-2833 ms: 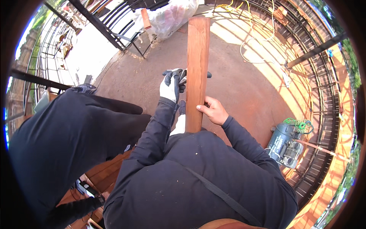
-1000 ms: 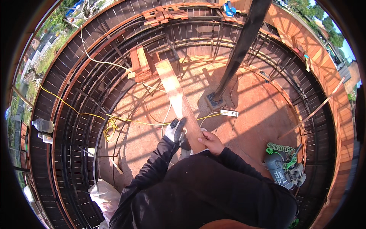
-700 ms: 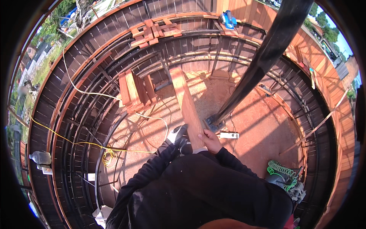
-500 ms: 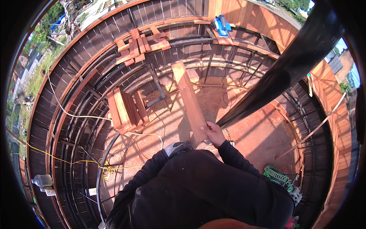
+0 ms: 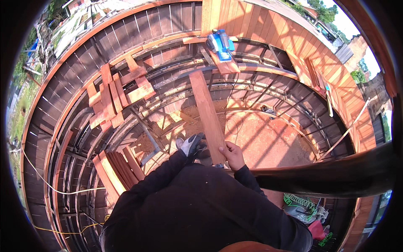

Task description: The person uses a circular saw to cut a wooden plank on a construction site. After cutting, the person stacks the cut pieces and moves around the site, handling additional planks and tools.

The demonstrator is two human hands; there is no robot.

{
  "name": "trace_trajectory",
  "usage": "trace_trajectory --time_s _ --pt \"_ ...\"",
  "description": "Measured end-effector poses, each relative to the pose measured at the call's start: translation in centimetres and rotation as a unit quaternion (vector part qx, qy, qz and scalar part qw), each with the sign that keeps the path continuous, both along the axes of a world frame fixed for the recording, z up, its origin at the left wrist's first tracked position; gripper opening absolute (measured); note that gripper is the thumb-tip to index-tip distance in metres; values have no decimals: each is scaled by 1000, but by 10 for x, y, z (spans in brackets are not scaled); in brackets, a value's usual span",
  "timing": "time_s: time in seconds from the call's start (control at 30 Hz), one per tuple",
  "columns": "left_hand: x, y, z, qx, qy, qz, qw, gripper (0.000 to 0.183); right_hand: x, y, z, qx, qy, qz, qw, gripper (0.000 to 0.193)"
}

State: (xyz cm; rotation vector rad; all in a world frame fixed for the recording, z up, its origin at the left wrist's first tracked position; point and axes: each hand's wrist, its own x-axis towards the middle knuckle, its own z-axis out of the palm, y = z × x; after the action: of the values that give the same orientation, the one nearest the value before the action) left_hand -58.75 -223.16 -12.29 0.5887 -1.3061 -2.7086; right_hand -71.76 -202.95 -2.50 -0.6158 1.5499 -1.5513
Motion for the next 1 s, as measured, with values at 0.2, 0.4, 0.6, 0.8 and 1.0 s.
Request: trace_trajectory --time_s 0.2,0.4,0.6,0.8,1.0 --pt "-105 -98 128 73 -12 27 997 30 -69 -99 23 -3 -9 -11 1000 36" --pt "-169 -193 140 64 -46 88 993 28 -125 -193 58 87 78 31 993 35" --pt "-194 -262 119 28 -54 95 994 26 -197 -259 46 27 83 22 996 34" --pt "-231 -286 135 -26 -78 156 984 22 -322 -324 74 40 325 -130 936 40" --pt "-271 -295 135 -24 -124 254 959 16 -411 -396 88 26 508 -108 854 68"
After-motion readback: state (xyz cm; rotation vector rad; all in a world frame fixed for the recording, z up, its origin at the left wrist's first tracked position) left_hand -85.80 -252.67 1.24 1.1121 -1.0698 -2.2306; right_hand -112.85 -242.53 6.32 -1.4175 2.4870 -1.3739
